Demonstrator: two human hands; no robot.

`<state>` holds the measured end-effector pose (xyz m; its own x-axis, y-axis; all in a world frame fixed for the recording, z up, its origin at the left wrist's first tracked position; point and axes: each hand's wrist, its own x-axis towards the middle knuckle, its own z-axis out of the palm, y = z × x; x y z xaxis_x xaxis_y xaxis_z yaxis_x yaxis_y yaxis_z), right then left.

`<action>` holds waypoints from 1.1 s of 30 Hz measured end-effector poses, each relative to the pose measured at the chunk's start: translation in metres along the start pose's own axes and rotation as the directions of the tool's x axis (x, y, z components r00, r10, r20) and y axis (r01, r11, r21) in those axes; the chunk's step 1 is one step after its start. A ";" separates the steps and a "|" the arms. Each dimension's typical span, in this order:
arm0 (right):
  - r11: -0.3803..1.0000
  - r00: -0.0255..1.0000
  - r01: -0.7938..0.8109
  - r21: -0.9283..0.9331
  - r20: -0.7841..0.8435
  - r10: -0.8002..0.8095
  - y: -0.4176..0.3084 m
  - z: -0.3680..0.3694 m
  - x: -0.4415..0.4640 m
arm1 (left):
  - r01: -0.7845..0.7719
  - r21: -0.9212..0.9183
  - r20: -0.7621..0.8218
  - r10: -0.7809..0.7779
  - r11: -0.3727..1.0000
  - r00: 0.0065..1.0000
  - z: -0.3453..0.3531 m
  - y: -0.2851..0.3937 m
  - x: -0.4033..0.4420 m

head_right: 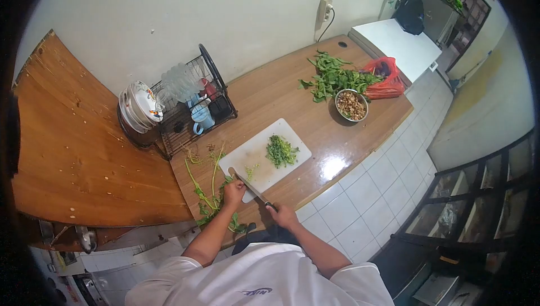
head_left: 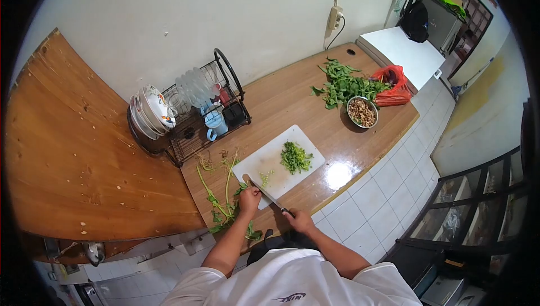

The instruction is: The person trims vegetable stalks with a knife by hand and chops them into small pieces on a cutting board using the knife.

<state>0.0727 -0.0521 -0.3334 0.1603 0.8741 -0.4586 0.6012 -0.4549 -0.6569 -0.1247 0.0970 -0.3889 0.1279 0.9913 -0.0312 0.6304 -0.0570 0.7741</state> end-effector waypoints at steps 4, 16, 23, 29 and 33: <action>0.997 0.999 0.051 0.065 -0.018 -0.050 0.008 -0.001 -0.003 | 0.003 0.058 0.021 -0.004 0.998 1.000 -0.002 -0.003 0.004; 0.998 0.999 0.001 0.067 0.050 -0.004 0.007 -0.012 -0.009 | -0.045 0.261 -0.063 0.063 0.964 0.996 -0.015 0.028 -0.003; 0.995 1.000 0.020 0.100 0.011 -0.021 0.005 -0.002 0.009 | -0.161 0.252 -0.046 0.178 0.954 0.983 -0.013 0.015 -0.002; 0.995 0.998 0.010 0.103 0.057 -0.016 0.005 -0.013 -0.013 | 0.091 0.253 -0.039 -0.084 0.963 0.996 -0.022 0.035 -0.003; 0.999 1.000 0.011 0.045 0.015 -0.012 0.002 -0.008 -0.002 | 0.120 0.240 -0.044 -0.113 0.963 0.993 -0.013 0.023 -0.002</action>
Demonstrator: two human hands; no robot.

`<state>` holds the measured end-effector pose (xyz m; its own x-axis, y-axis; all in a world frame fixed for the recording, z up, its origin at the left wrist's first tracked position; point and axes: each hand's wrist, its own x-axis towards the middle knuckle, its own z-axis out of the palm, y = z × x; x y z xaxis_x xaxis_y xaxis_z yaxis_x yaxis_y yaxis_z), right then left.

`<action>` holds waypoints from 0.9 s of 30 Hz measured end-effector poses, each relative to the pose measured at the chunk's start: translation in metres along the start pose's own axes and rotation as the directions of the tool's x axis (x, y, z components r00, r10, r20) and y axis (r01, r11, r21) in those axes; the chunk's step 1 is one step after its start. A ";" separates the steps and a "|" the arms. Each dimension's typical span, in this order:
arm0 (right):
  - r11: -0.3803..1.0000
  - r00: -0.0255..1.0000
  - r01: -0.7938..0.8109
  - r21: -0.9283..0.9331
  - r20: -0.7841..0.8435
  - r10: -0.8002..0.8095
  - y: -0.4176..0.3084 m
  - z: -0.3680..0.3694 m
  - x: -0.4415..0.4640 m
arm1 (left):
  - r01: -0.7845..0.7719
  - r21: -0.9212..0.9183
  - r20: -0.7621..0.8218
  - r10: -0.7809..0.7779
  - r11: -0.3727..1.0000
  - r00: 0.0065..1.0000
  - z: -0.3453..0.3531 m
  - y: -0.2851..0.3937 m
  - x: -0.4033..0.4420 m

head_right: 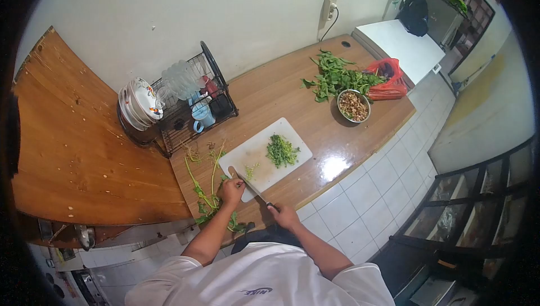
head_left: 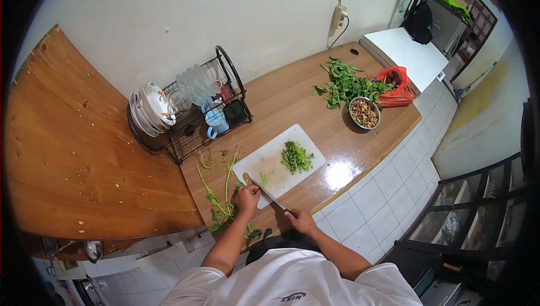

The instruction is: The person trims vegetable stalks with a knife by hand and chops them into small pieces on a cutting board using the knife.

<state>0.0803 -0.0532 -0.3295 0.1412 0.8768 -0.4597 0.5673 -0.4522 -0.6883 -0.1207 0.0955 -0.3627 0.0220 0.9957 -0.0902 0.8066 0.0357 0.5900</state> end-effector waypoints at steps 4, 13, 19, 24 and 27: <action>0.999 1.000 -0.020 0.039 0.008 0.020 -0.007 -0.002 0.009 | -0.122 0.017 -0.036 0.122 0.992 0.992 0.000 -0.001 0.001; 0.998 1.000 0.028 0.065 -0.013 -0.027 0.016 0.002 0.000 | -0.185 0.000 -0.141 0.183 0.983 0.973 0.002 0.003 -0.005; 1.000 1.000 -0.011 0.002 -0.001 0.011 -0.001 -0.007 0.008 | -0.215 0.006 -0.142 0.213 0.977 0.967 -0.004 0.009 -0.011; 1.000 0.999 0.007 0.010 0.036 -0.008 -0.003 -0.006 0.006 | -0.148 -0.009 -0.129 0.145 0.989 0.981 0.004 -0.003 -0.006; 1.000 1.000 0.006 0.011 0.021 -0.006 -0.002 -0.007 0.003 | -0.112 0.009 -0.102 0.113 0.994 0.988 0.006 -0.003 -0.003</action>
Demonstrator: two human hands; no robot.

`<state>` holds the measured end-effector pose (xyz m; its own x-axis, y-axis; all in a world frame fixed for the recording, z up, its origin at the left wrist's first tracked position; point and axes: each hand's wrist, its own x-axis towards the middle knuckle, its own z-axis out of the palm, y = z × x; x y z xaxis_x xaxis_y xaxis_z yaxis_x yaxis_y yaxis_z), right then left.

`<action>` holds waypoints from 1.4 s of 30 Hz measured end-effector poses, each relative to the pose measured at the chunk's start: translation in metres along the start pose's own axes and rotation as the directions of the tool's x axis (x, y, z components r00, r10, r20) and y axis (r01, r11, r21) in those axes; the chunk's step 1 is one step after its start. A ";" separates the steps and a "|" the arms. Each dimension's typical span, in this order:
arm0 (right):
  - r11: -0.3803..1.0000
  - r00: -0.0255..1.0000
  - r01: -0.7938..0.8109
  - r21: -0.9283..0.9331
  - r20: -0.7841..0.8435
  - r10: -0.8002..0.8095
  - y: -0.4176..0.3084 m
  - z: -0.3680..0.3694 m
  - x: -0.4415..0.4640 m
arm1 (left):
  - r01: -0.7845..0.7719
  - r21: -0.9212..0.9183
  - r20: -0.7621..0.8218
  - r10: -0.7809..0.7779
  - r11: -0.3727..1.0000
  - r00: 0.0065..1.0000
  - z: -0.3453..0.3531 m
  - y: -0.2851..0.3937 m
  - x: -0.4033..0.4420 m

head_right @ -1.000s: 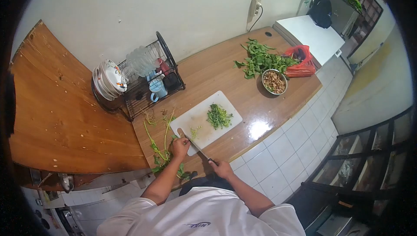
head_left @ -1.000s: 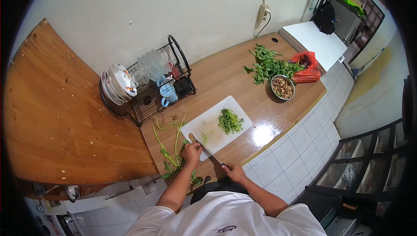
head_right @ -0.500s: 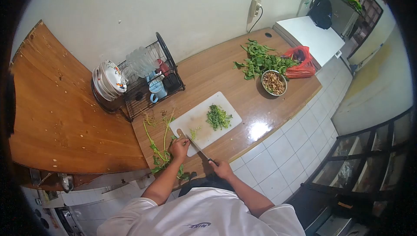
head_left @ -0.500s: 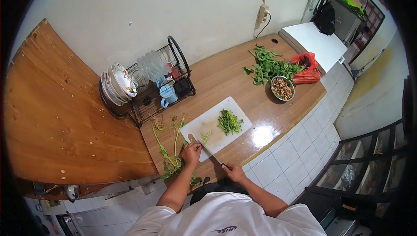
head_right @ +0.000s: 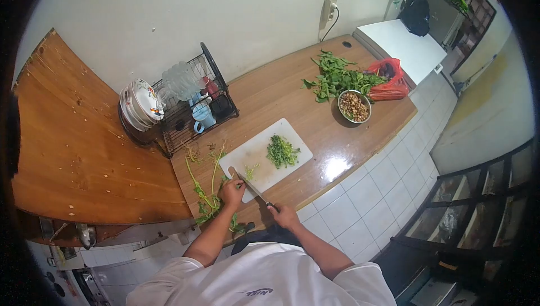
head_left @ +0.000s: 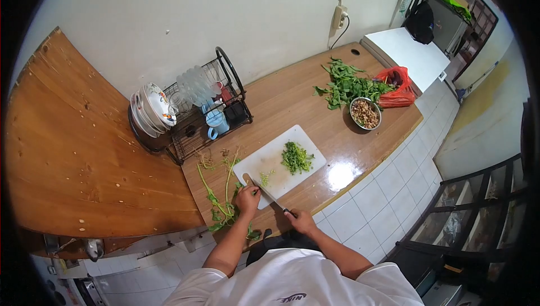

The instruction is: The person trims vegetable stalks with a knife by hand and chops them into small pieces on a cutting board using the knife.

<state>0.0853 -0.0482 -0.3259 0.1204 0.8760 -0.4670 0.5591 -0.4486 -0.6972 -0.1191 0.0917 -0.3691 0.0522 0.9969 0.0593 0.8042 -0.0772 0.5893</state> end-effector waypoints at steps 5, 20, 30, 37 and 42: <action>0.998 0.998 -0.049 -0.031 0.039 0.050 -0.023 -0.012 0.003 | 0.012 0.049 0.000 -0.012 0.999 1.000 -0.002 0.002 -0.001; 0.999 0.994 0.042 0.027 -0.101 -0.039 0.002 -0.013 0.036 | 0.035 -0.048 0.027 -0.034 0.998 0.999 0.002 -0.002 0.002; 1.000 1.000 0.000 0.021 0.024 0.000 0.014 0.005 0.005 | 0.097 0.054 0.070 -0.101 0.994 0.992 0.000 -0.002 0.004; 0.999 0.997 0.049 -0.016 -0.053 -0.050 0.006 0.013 0.016 | 0.004 0.088 0.058 -0.009 0.996 0.998 -0.006 0.010 0.011; 0.997 1.000 -0.013 0.075 -0.017 0.014 0.020 0.005 0.005 | -0.015 0.113 0.042 0.010 0.993 0.999 0.007 0.009 0.019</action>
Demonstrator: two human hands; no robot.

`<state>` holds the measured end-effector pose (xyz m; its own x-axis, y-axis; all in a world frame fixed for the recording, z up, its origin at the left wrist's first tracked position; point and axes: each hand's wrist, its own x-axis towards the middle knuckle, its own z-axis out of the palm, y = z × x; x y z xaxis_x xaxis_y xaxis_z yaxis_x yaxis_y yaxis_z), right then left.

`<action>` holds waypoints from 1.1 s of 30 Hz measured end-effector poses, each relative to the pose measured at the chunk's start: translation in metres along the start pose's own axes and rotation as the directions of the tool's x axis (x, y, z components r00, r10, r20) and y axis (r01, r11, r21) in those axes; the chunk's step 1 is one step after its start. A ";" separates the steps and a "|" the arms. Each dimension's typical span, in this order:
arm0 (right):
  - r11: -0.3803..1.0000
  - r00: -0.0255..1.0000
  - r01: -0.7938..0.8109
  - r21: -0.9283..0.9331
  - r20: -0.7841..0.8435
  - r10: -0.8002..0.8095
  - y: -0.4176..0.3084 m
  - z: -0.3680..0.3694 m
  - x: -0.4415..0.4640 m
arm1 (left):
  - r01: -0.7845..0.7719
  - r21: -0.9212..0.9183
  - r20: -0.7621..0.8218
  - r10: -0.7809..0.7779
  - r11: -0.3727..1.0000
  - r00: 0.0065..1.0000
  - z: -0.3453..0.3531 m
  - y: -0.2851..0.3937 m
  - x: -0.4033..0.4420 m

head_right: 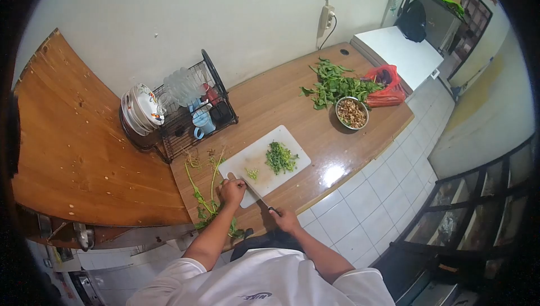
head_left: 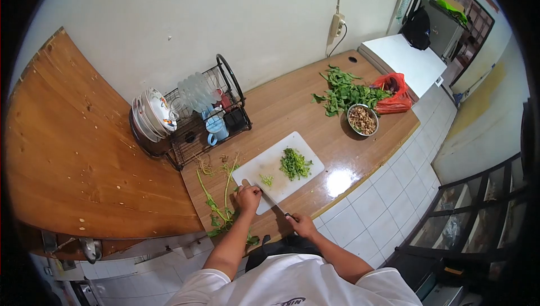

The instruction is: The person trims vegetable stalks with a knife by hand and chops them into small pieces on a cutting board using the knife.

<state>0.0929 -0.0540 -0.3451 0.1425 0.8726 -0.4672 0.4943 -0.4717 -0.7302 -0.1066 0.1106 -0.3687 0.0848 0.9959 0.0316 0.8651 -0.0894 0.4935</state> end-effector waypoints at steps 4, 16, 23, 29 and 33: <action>0.998 0.999 0.034 -0.050 -0.028 -0.035 -0.009 -0.002 0.004 | 0.013 0.018 0.026 -0.014 1.000 1.000 -0.007 0.005 0.002; 0.999 0.999 0.035 -0.021 -0.025 -0.036 -0.023 0.008 -0.002 | 0.004 0.061 0.034 -0.006 0.998 0.999 -0.012 -0.003 -0.006; 0.993 1.000 0.006 -0.119 -0.011 -0.007 -0.027 0.005 0.006 | -0.017 0.062 -0.009 0.017 0.998 1.000 -0.008 -0.004 -0.008; 0.992 0.999 -0.011 -0.124 -0.047 0.005 -0.028 0.012 0.008 | -0.073 0.084 0.001 0.073 0.994 0.997 -0.008 -0.004 -0.011; 0.995 0.989 0.062 -0.072 -0.130 -0.071 -0.015 0.016 0.006 | -0.101 0.066 -0.015 0.102 0.993 0.995 -0.007 -0.009 -0.011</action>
<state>0.0729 -0.0433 -0.3452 0.2175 0.9128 -0.3457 0.5626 -0.4066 -0.7198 -0.1184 0.1005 -0.3674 0.1652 0.9817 0.0945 0.8829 -0.1899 0.4295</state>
